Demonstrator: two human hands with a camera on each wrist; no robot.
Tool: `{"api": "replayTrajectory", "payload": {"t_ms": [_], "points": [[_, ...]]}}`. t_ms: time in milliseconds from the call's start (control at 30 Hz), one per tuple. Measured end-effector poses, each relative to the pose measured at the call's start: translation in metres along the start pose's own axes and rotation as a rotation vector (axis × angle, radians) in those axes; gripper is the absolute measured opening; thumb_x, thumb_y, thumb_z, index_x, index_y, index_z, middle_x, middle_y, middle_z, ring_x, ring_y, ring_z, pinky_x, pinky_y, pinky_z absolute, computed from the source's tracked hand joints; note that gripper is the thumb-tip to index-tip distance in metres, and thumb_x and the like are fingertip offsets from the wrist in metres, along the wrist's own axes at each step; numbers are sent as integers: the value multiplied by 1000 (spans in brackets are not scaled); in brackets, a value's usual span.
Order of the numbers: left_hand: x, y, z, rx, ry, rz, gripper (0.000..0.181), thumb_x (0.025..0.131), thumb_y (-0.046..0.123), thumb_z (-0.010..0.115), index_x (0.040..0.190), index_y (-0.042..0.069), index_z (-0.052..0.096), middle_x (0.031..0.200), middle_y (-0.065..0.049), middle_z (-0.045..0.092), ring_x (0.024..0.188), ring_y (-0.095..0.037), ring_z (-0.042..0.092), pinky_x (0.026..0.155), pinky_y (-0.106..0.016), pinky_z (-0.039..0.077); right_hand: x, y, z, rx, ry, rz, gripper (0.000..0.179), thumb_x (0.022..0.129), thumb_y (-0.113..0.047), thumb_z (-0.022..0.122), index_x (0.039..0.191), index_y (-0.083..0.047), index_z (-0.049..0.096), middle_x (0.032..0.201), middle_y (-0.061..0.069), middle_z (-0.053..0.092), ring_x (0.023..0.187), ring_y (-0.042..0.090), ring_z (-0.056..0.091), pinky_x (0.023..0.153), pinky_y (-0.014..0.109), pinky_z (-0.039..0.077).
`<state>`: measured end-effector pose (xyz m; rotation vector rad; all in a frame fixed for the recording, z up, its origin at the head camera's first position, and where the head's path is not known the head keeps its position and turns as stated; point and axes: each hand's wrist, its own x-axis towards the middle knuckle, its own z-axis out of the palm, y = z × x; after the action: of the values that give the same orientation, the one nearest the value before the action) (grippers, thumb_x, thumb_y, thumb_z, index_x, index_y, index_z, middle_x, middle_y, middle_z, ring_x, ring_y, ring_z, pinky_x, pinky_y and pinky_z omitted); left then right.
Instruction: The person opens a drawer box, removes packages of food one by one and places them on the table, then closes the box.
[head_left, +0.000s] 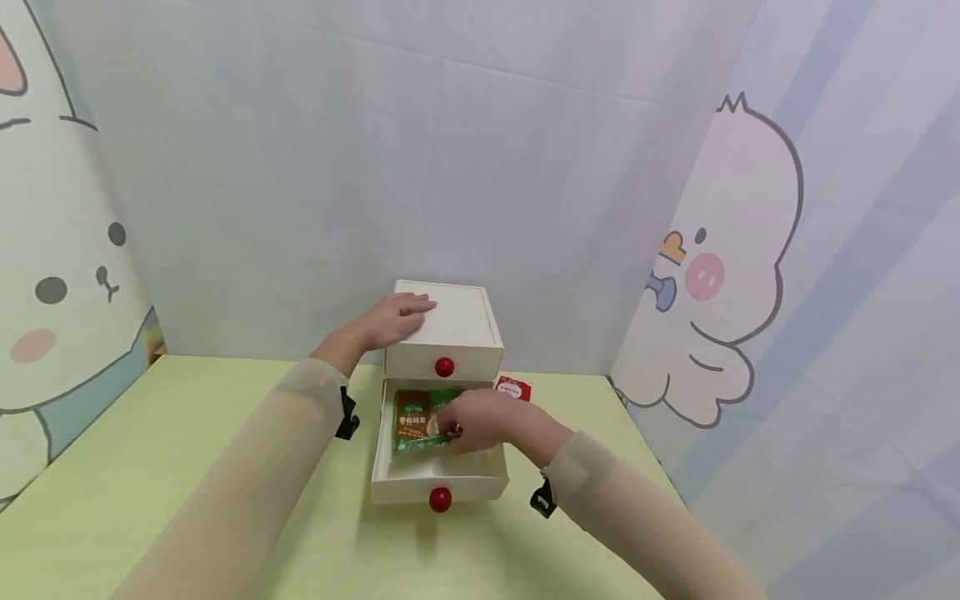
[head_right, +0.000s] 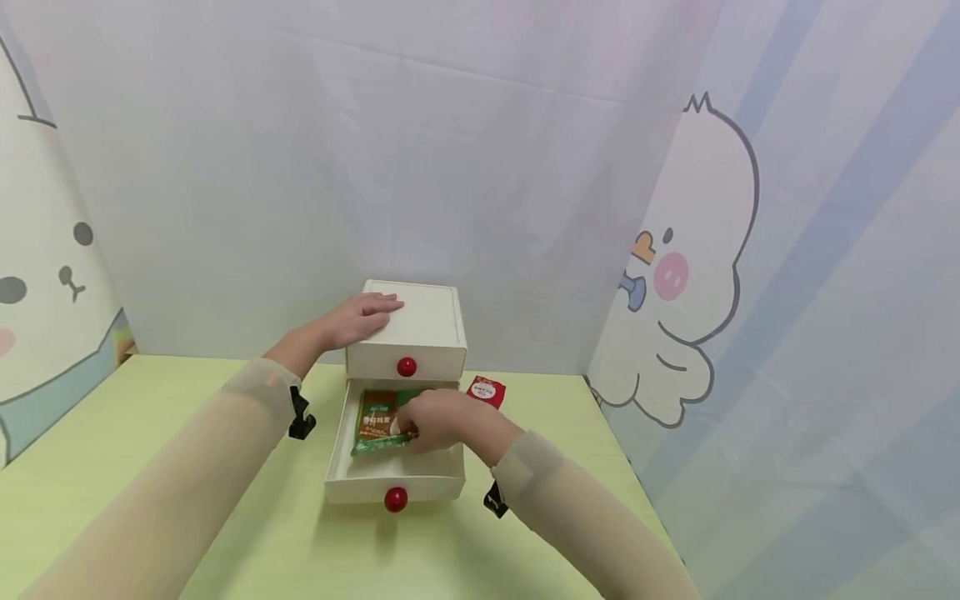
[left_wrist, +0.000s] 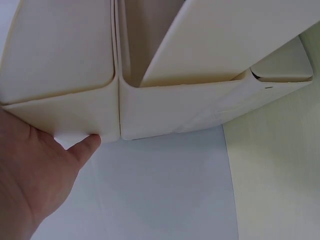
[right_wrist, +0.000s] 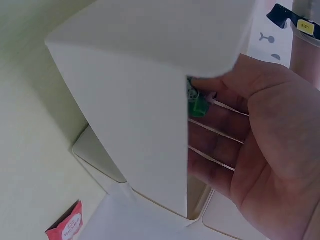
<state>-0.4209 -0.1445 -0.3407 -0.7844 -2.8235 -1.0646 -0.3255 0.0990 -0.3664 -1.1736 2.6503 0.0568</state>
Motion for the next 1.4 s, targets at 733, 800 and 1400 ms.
{"api": "replayTrajectory", "payload": {"t_ms": [733,800,1400], "points": [[-2,3,-2,-2,-11,-20,56,117,28,33,169,11,43,182,-15,27,172,-41,12,139,-63,11,-46,10,-24,136,195,-81,17,98,-13,67,85,-21,60,76,-10,49,67,5,46,63,24,38],[-1,2,-2,0,-12,-19,56,116,28,33,169,11,43,182,-15,27,172,-41,12,139,-63,11,-50,11,-26,148,203,-85,17,98,-13,66,85,-21,60,76,-10,50,67,5,46,63,24,38],[0,2,-1,0,0,-15,57,116,28,33,169,10,43,182,-15,27,172,-41,12,139,-63,11,-96,33,-32,379,311,-93,11,99,-12,63,100,-20,71,87,-9,62,77,7,56,65,24,46]]}}
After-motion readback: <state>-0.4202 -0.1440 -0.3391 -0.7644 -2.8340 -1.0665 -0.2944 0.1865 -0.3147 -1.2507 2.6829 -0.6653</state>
